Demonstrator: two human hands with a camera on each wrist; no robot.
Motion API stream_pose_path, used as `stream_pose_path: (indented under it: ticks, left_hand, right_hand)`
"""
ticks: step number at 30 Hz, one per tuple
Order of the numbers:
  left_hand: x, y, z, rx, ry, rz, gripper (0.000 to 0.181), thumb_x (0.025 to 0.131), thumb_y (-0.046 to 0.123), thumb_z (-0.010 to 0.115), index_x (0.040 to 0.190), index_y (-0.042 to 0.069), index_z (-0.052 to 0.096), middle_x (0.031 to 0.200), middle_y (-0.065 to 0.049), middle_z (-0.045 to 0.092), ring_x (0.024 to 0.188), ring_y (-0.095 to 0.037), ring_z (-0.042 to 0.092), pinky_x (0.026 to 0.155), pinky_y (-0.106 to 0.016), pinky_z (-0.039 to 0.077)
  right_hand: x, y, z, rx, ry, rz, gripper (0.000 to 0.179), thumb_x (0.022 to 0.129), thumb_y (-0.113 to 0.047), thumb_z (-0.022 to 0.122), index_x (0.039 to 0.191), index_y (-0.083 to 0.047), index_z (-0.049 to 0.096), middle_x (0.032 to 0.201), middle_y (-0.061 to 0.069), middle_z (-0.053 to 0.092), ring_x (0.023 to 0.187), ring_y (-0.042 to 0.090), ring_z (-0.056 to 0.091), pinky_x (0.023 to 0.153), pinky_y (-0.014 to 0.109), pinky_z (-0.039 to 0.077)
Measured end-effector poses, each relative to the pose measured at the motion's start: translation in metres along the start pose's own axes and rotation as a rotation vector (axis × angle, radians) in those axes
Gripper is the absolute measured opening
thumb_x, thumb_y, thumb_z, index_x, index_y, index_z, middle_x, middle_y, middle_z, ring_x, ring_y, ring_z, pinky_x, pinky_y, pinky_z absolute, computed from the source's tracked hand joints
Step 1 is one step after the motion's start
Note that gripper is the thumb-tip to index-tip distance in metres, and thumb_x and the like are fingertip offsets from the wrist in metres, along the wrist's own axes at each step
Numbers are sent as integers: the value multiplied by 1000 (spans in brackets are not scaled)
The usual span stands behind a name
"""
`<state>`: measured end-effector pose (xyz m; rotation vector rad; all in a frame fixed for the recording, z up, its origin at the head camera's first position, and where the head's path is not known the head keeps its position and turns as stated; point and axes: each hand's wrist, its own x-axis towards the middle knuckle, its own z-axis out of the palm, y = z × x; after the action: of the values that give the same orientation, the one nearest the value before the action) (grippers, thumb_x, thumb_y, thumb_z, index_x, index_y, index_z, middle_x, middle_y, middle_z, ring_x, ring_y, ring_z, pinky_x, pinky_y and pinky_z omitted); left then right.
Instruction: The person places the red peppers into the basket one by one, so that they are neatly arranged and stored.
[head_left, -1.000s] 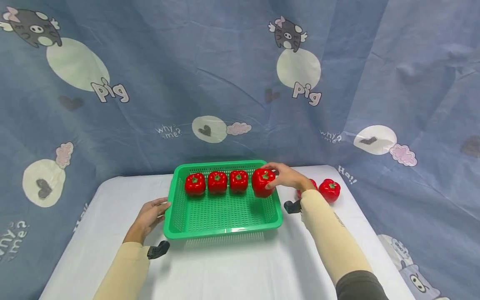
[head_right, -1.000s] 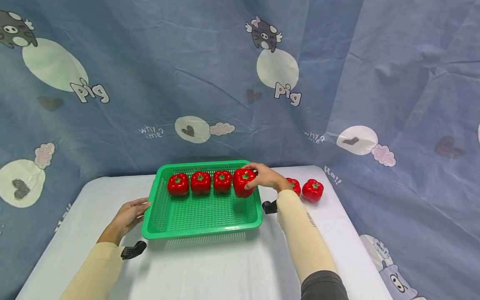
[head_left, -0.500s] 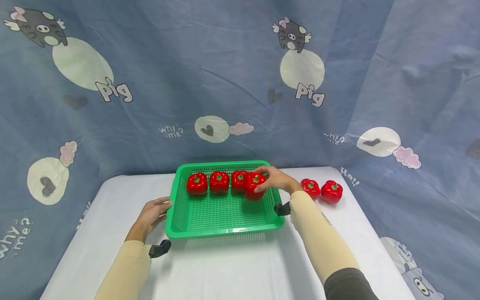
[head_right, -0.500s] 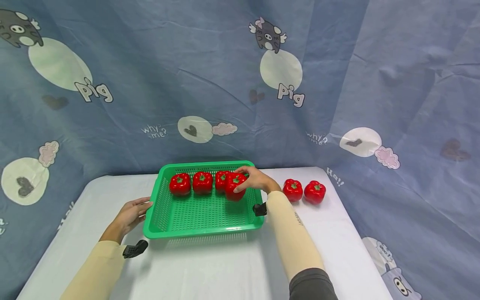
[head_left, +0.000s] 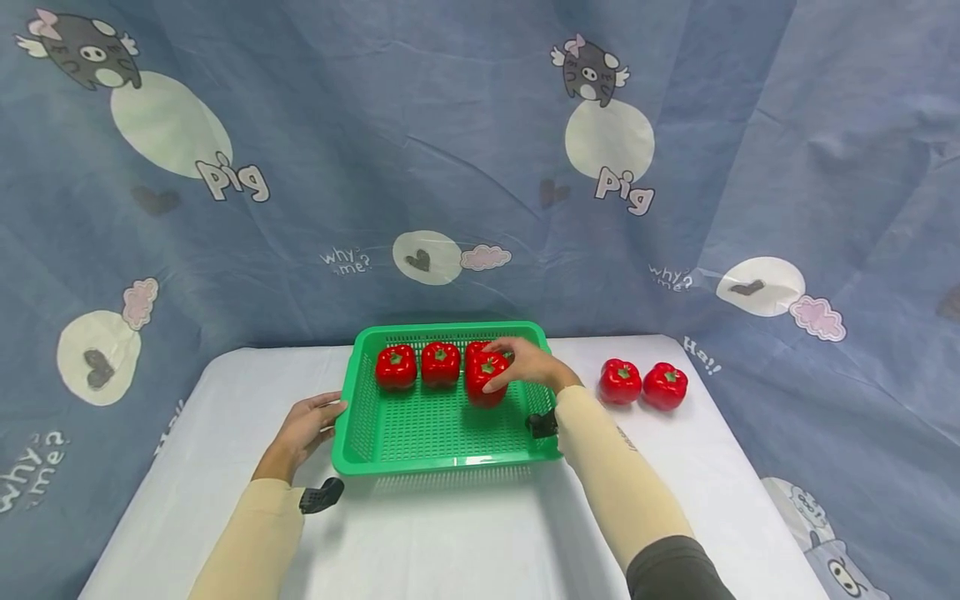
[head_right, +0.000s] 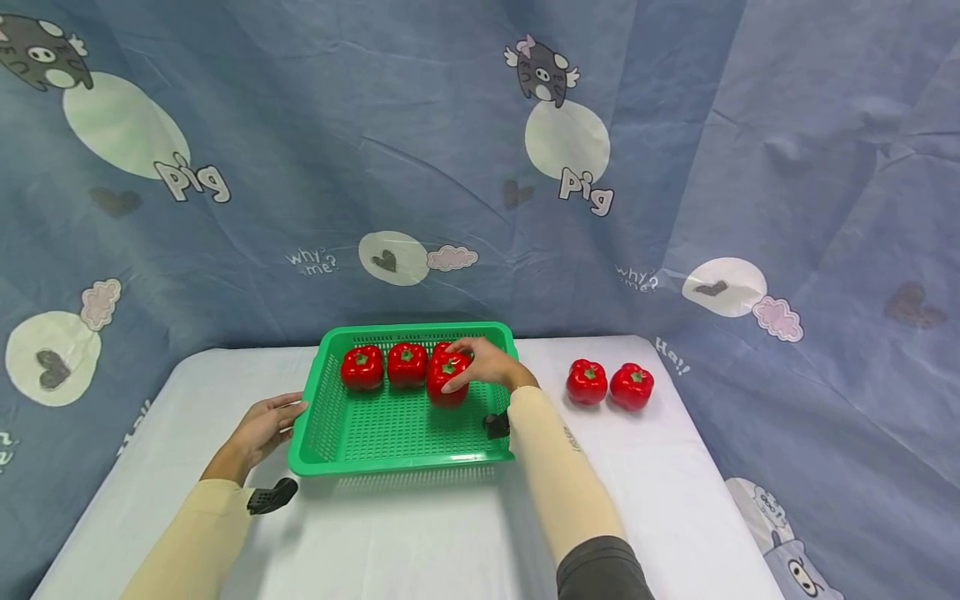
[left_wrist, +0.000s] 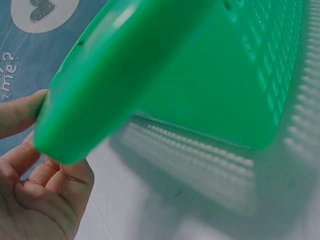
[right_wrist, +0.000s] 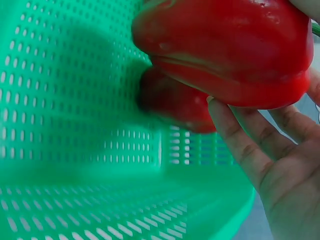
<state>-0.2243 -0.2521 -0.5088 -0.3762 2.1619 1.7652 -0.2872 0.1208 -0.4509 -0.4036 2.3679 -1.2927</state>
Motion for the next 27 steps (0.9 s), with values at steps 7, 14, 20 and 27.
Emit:
stream_pose_path:
  ticks: [7, 14, 20, 27]
  left_hand:
    - [-1, 0, -1, -7, 1, 0, 54, 100, 21, 54, 143, -5, 37, 116, -6, 61, 90, -5, 60, 83, -26, 50]
    - [-2, -1, -2, -17, 1, -8, 54, 99, 21, 55, 143, -5, 37, 113, -3, 62, 91, -6, 59, 82, -25, 49]
    - [-2, 0, -2, -19, 7, -16, 54, 99, 22, 55, 143, -4, 37, 111, -1, 62, 91, -7, 58, 81, -25, 49]
    - [0, 0, -1, -8, 17, -32, 54, 99, 23, 56, 143, -3, 39, 119, -8, 60, 97, -12, 58, 89, -33, 47]
  right_hand:
    - [8, -11, 16, -6, -23, 2, 63, 72, -19, 85, 128, -12, 57, 133, 7, 52, 123, 26, 45, 94, 40, 48]
    - [14, -23, 33, -48, -49, -9, 63, 74, -24, 84, 128, -13, 56, 134, 6, 52, 124, 24, 45, 94, 38, 48]
    - [21, -36, 48, -85, -79, -14, 60, 74, -23, 84, 128, -16, 58, 133, 4, 53, 121, 22, 47, 94, 37, 48]
    - [31, -41, 68, -101, -113, -21, 56, 75, -19, 83, 125, -16, 58, 133, 3, 51, 122, 22, 46, 91, 36, 49]
